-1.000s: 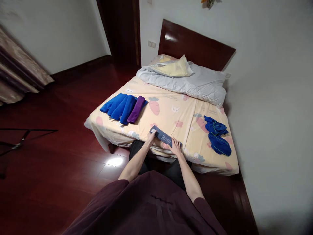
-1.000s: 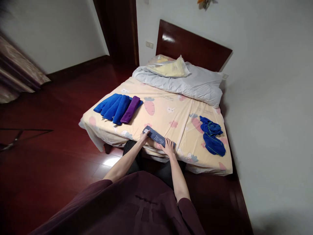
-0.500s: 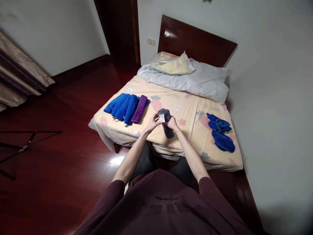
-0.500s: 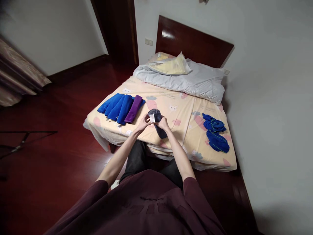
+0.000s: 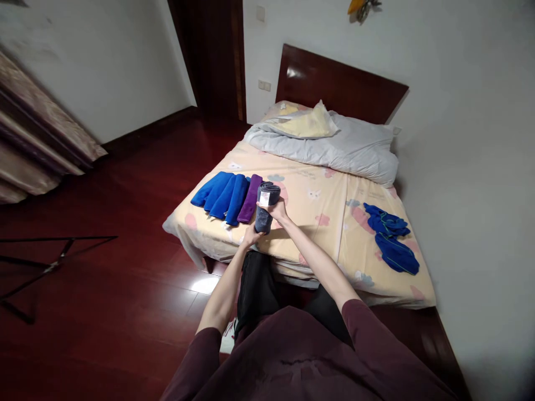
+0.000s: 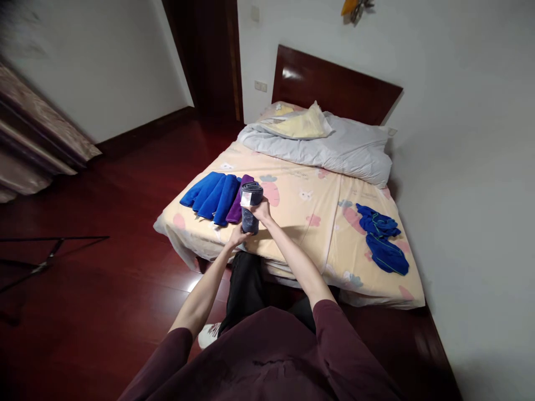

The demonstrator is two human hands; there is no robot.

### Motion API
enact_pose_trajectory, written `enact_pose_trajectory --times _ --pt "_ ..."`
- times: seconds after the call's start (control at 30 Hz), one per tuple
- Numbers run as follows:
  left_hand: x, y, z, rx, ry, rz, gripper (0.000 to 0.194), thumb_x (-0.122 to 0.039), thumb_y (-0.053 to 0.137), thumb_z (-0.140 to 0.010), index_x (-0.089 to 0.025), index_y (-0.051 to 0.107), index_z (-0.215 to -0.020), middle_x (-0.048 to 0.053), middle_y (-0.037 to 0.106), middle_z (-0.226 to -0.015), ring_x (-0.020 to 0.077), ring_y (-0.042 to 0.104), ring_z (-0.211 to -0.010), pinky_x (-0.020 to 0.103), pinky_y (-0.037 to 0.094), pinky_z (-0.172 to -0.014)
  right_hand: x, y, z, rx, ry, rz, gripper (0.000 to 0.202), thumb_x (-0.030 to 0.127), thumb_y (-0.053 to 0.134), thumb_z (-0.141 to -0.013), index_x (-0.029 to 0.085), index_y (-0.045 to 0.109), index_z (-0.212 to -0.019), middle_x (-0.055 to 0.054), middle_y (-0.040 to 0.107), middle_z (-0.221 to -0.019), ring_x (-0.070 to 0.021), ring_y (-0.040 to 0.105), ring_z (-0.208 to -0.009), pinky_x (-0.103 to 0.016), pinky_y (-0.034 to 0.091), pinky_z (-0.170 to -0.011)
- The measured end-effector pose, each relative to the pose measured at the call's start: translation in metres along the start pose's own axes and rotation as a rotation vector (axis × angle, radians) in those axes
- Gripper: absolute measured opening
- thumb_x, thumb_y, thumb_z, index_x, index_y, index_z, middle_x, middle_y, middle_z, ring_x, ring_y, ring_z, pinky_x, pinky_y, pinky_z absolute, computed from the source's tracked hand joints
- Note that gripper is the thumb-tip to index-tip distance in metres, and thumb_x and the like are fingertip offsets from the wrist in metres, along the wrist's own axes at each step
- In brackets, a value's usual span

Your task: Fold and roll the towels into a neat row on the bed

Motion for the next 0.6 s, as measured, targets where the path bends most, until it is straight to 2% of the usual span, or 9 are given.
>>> enact_pose_trajectory --times 0.13,0.27,0.47,0.6 --pt "-0.005 -0.013 -0.018 -0.047 0.037 0.008 0.053 -0.024 0.077 -0.062 -0.018 0.068 -0.113 0.013 0.075 -0.108 0.0352 0.069 -0.105 0.047 0.054 -0.098 -0.002 0.014 -0.018 0.001 0.019 0.016 0.058 0.042 0.096 -0.055 0.015 0.075 -0.102 -0.012 0.081 -0.102 -0.0267 0.077 -0.091 -0.038 0.065 -0.08" --pt "-0.003 -0.021 -0.031 -0.115 0.039 -0.079 0.052 -0.021 0.07 -0.063 -0.017 0.064 -0.115 0.015 0.072 -0.116 0.036 0.067 -0.109 0.048 0.053 -0.099 -0.01 0.018 -0.031 -0.028 0.051 0.047 0.055 0.04 0.093 -0.06 0.016 0.075 -0.105 -0.01 0.081 -0.102 -0.0264 0.076 -0.094 -0.037 0.065 -0.081" --pt "0.019 -0.009 -0.029 -0.089 0.007 -0.131 0.054 -0.017 0.066 -0.062 -0.018 0.059 -0.116 0.016 0.07 -0.109 0.0379 0.067 -0.108 0.049 0.052 -0.098 -0.028 0.019 -0.031 -0.02 0.066 0.085 0.05 0.041 0.09 -0.064 0.016 0.074 -0.104 -0.01 0.081 -0.102 -0.0261 0.076 -0.096 -0.037 0.064 -0.084" --pt "0.023 -0.005 -0.024 -0.123 -0.006 -0.145 0.052 -0.019 0.067 -0.066 -0.019 0.059 -0.117 0.016 0.07 -0.111 0.0381 0.067 -0.11 0.048 0.051 -0.099 -0.031 0.018 -0.034 -0.02 0.037 0.091 0.05 0.041 0.09 -0.065 0.017 0.075 -0.106 -0.01 0.081 -0.102 -0.0269 0.076 -0.095 -0.04 0.064 -0.086"
Point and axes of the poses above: each hand's wrist, its own z-axis away from the middle knuckle, its own y-axis out of the palm, x = y × z, the point moved 10 cm from there along -z, towards the middle knuckle
